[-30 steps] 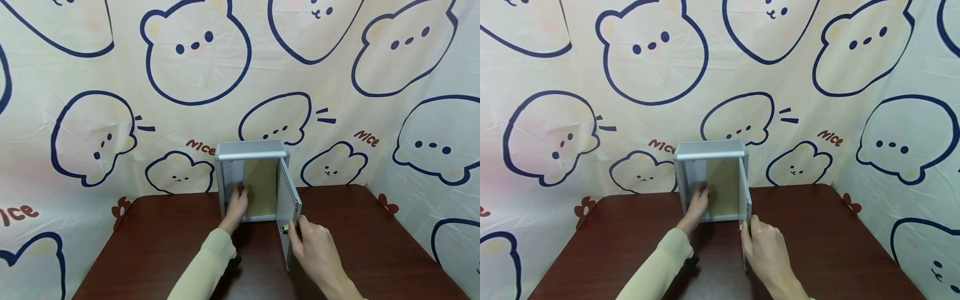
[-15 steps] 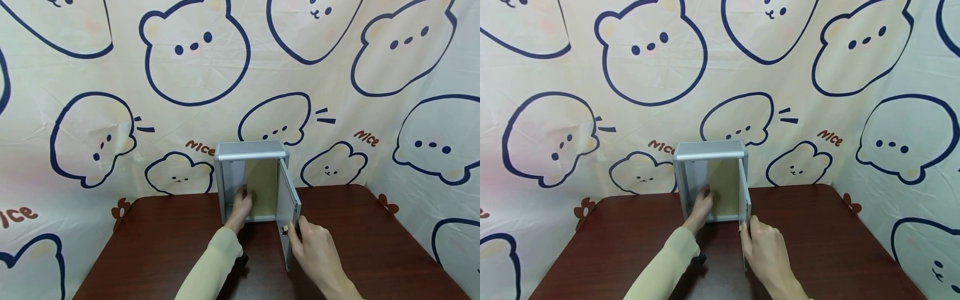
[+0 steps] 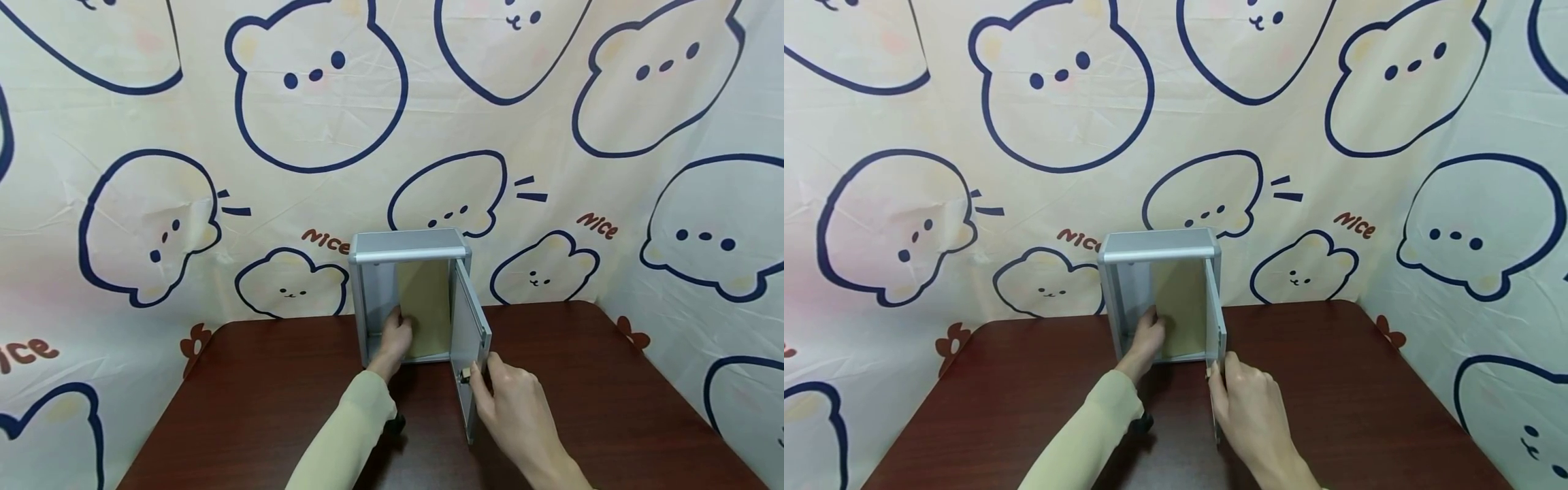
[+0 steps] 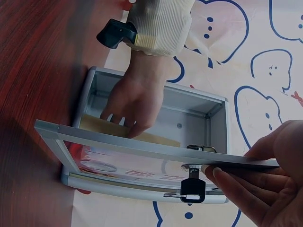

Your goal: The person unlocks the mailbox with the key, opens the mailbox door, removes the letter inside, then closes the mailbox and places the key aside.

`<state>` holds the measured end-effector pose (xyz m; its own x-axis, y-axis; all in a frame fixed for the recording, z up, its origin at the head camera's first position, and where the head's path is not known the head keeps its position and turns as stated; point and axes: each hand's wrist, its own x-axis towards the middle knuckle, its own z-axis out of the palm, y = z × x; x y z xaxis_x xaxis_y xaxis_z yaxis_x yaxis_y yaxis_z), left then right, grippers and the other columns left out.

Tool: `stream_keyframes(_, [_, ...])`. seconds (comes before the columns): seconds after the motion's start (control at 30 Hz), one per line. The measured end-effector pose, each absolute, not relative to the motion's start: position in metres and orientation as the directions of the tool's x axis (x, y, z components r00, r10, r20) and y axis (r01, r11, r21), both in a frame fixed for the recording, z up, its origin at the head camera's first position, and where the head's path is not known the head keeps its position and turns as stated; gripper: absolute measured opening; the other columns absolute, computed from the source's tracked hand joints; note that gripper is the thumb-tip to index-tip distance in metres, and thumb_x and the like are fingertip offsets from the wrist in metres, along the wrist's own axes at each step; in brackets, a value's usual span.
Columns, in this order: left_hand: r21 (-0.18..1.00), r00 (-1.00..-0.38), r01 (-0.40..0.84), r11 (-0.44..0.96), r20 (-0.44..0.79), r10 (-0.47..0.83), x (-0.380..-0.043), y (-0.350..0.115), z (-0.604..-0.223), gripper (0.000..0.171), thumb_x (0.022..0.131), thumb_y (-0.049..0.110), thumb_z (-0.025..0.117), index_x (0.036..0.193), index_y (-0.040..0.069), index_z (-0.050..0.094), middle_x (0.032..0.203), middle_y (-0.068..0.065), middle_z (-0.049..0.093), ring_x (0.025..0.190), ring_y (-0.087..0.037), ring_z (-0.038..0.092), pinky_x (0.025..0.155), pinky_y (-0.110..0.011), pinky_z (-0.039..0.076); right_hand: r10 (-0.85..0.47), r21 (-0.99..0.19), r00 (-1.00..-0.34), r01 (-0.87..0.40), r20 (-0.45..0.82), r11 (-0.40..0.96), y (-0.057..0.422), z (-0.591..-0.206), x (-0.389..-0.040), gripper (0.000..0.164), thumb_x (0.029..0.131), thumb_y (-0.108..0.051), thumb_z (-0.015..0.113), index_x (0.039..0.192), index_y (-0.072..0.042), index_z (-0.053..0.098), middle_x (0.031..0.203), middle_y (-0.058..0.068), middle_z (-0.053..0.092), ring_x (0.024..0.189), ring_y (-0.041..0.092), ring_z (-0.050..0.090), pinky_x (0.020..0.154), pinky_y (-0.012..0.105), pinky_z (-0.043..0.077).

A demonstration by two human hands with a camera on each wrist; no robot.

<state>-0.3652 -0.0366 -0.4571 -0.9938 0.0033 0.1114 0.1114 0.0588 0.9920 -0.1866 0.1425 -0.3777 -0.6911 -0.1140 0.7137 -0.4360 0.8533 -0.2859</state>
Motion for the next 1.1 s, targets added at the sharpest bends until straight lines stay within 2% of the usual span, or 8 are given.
stream_keyframes(0.23, [0.993,-0.995,0.102,0.065,0.101,0.012,-0.364,-0.043,-0.454,0.048,0.109,0.01,0.036,0.155,-0.002,0.036,0.157,-0.026,0.039,0.146,-0.041,0.035,0.118,-0.057,0.031,-0.115,-0.288,-0.699,-0.432,0.706,0.854,0.142,-0.377,-0.187,0.033,0.092,-0.006,0.072,0.07,-0.015,0.049,0.053,-0.015,0.031,0.046,-0.002,0.024,0.039,0.019,0.022])
stream_keyframes(0.4, [0.993,-0.995,0.098,0.069,0.098,0.002,-0.364,-0.049,-0.454,0.046,0.109,0.011,0.037,0.153,-0.001,0.039,0.155,-0.026,0.041,0.144,-0.041,0.038,0.117,-0.057,0.033,-0.119,-0.287,-0.698,-0.435,0.706,0.853,0.142,-0.377,-0.187,0.034,0.092,-0.006,0.071,0.07,-0.015,0.048,0.053,-0.015,0.03,0.045,-0.002,0.023,0.04,0.019,0.022])
stream_keyframes(0.7, [0.995,-0.998,0.067,0.071,0.067,0.005,-0.363,-0.055,-0.453,0.057,0.109,0.012,0.037,0.16,-0.006,0.019,0.163,-0.029,0.024,0.152,-0.042,0.021,0.122,-0.056,0.023,-0.113,-0.293,-0.702,-0.431,0.703,0.853,0.142,-0.377,-0.186,0.032,0.093,-0.007,0.071,0.071,-0.015,0.049,0.053,-0.015,0.03,0.045,-0.002,0.025,0.04,0.019,0.023])
stream_keyframes(0.8, [0.995,-0.997,0.072,0.071,0.071,0.018,-0.361,-0.057,-0.451,0.056,0.109,0.012,0.037,0.16,-0.005,0.022,0.163,-0.028,0.026,0.151,-0.041,0.023,0.122,-0.056,0.023,-0.107,-0.302,-0.71,-0.424,0.696,0.854,0.142,-0.377,-0.186,0.031,0.093,-0.007,0.071,0.071,-0.014,0.05,0.052,-0.015,0.03,0.045,-0.002,0.025,0.04,0.019,0.023])
stream_keyframes(0.97, [0.992,-0.993,0.106,0.071,0.102,0.053,-0.357,-0.061,-0.446,0.047,0.109,0.011,0.036,0.154,-0.001,0.038,0.157,-0.025,0.038,0.146,-0.039,0.034,0.119,-0.056,0.03,-0.101,-0.303,-0.708,-0.421,0.699,0.855,0.143,-0.377,-0.185,0.031,0.092,-0.007,0.072,0.071,-0.015,0.05,0.052,-0.014,0.03,0.046,-0.001,0.025,0.04,0.019,0.023])
stream_keyframes(1.07, [0.989,-0.991,0.124,0.084,0.118,0.069,-0.354,-0.063,-0.444,0.043,0.11,0.012,0.036,0.151,0.001,0.044,0.153,-0.023,0.044,0.141,-0.037,0.041,0.115,-0.055,0.035,-0.104,-0.299,-0.706,-0.423,0.7,0.856,0.144,-0.377,-0.185,0.03,0.092,-0.007,0.072,0.071,-0.014,0.051,0.052,-0.014,0.031,0.046,-0.002,0.025,0.04,0.019,0.023])
stream_keyframes(1.1, [0.988,-0.99,0.126,0.088,0.119,0.073,-0.353,-0.064,-0.443,0.043,0.11,0.013,0.036,0.15,0.002,0.045,0.149,-0.023,0.048,0.132,-0.038,0.048,0.11,-0.055,0.04,-0.104,-0.299,-0.707,-0.422,0.699,0.856,0.144,-0.377,-0.185,0.03,0.092,-0.008,0.072,0.071,-0.014,0.052,0.052,-0.014,0.03,0.046,-0.002,0.025,0.04,0.019,0.023])
